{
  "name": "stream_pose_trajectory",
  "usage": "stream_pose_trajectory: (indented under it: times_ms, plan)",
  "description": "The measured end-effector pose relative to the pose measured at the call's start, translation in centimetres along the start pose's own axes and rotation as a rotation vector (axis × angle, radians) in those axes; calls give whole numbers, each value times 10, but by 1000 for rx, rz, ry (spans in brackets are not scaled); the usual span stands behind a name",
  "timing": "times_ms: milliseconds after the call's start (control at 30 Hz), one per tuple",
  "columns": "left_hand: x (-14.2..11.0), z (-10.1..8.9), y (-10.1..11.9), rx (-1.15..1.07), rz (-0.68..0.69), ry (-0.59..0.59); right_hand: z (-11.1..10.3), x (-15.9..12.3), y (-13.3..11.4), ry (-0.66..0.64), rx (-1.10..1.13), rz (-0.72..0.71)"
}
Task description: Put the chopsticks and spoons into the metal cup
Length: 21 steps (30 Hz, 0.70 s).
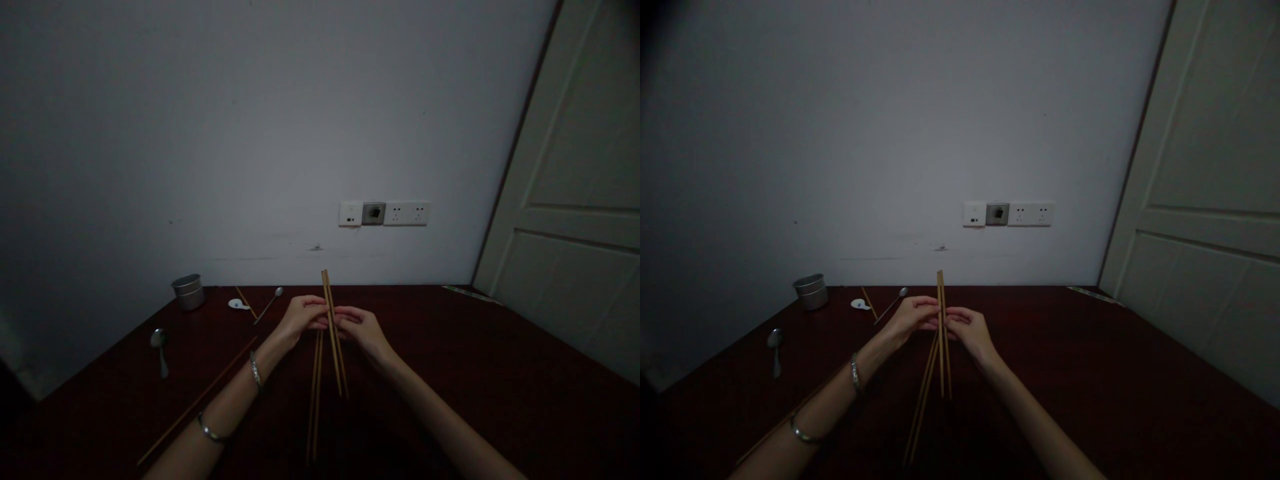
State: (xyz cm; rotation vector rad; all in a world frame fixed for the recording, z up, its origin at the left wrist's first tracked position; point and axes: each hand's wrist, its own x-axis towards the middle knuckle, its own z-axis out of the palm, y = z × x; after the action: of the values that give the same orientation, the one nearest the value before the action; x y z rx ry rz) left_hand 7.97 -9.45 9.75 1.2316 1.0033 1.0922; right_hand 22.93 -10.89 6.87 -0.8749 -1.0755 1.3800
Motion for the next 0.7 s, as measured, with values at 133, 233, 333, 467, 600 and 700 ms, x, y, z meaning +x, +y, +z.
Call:
stream_pose_trajectory:
  times_ms: [133, 233, 333, 467, 600, 700]
  plan:
    - [3, 0, -4, 14, -6, 2, 1, -1, 3, 6, -9, 9]
    - [4, 1, -6, 11, -6, 2, 1, -1, 6, 4, -24, 10]
    - [4, 2, -8, 7, -10, 22, 0, -1, 7, 5, -45, 15]
    - [5, 3, -11, 8, 15, 48, -1, -2, 8, 13, -56, 30]
    - [7, 4, -14, 15, 13, 73, -1, -1, 11, 9, -59, 46]
    - [8, 5, -16, 2, 4, 68, -2, 0, 13, 25, -56, 53]
